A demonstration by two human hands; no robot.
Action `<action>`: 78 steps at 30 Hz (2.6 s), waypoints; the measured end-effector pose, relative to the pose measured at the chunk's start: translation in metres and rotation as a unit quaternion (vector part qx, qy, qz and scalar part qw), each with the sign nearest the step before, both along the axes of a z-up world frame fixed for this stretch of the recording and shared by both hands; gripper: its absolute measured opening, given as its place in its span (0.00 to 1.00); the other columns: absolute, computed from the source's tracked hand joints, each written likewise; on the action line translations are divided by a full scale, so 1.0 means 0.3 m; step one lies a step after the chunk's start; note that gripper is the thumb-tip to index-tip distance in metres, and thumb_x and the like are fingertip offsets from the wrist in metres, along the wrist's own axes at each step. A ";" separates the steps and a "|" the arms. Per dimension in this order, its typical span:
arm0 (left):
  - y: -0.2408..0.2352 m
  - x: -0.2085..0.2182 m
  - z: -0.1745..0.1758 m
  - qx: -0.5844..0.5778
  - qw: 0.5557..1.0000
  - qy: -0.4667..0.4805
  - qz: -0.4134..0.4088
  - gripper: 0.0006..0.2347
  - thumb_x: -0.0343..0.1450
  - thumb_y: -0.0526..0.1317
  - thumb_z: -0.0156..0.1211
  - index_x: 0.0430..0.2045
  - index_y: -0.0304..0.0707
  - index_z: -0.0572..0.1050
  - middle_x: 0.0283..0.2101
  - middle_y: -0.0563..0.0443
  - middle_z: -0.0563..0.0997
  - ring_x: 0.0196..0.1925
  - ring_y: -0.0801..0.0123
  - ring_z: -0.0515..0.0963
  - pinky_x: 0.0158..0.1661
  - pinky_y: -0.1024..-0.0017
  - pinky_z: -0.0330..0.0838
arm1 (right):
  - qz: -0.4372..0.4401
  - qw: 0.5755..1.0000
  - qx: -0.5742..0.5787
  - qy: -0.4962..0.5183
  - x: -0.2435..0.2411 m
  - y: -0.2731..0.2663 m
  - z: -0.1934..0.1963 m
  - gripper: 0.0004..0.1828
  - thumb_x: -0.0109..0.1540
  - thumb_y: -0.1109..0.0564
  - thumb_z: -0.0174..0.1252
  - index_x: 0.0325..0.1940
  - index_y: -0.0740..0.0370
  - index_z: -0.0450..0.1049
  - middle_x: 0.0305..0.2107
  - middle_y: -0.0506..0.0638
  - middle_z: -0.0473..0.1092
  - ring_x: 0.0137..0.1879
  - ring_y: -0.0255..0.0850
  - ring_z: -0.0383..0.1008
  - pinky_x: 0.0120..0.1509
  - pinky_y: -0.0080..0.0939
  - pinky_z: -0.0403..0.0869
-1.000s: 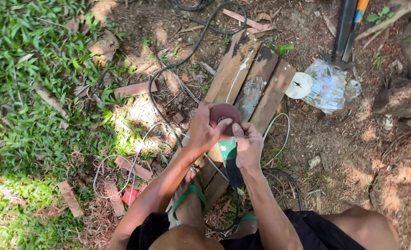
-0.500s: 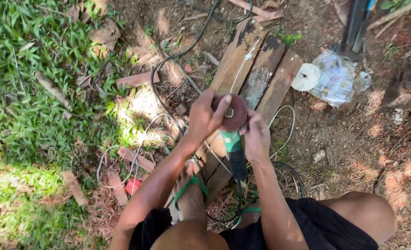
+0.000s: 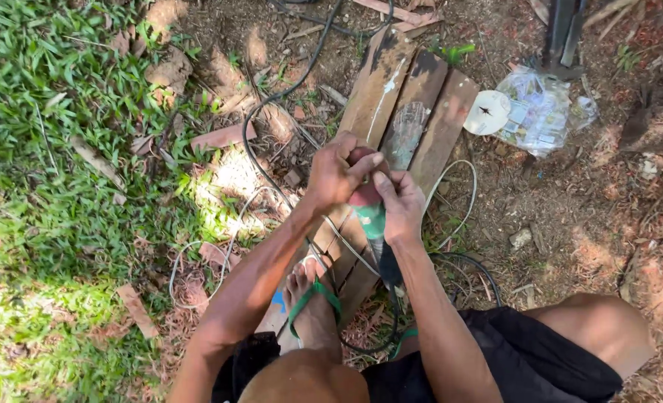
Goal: Replacing the sanding disc on an electric angle grinder and testing the tool
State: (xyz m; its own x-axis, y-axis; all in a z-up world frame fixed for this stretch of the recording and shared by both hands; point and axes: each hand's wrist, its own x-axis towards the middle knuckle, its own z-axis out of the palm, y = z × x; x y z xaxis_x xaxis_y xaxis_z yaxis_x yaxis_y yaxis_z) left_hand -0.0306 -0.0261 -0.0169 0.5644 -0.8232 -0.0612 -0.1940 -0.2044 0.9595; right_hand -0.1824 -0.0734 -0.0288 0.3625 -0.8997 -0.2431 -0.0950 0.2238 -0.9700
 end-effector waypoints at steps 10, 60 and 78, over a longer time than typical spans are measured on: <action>-0.008 0.209 -0.056 0.041 0.989 0.107 -0.088 0.21 0.81 0.53 0.42 0.29 0.43 0.81 0.24 0.50 0.82 0.26 0.63 0.83 0.33 0.63 0.78 | 0.096 0.988 -0.052 0.112 -0.056 0.078 0.100 0.37 0.51 0.64 0.70 0.63 0.58 0.64 0.41 0.56 0.69 0.46 0.43 0.71 0.47 0.42 0.73; 0.234 -0.167 0.036 -0.125 0.969 0.162 0.139 0.19 0.71 0.42 0.52 0.54 0.28 0.69 0.44 0.32 0.71 0.49 0.40 0.76 0.51 0.48 0.73 | 0.139 0.976 -0.111 0.126 -0.081 0.112 0.061 0.36 0.50 0.56 0.77 0.59 0.59 0.69 0.48 0.59 0.72 0.59 0.53 0.75 0.63 0.54 0.74; 0.081 -0.282 0.035 -0.028 0.978 -0.013 0.206 0.34 0.54 0.49 0.75 0.50 0.31 0.66 0.44 0.35 0.71 0.49 0.41 0.70 0.54 0.52 0.68 | -0.072 0.991 -0.013 0.111 0.030 -0.127 -0.078 0.12 0.68 0.45 0.60 0.38 0.54 0.76 0.29 0.45 0.69 0.37 0.35 0.70 0.35 0.35 0.71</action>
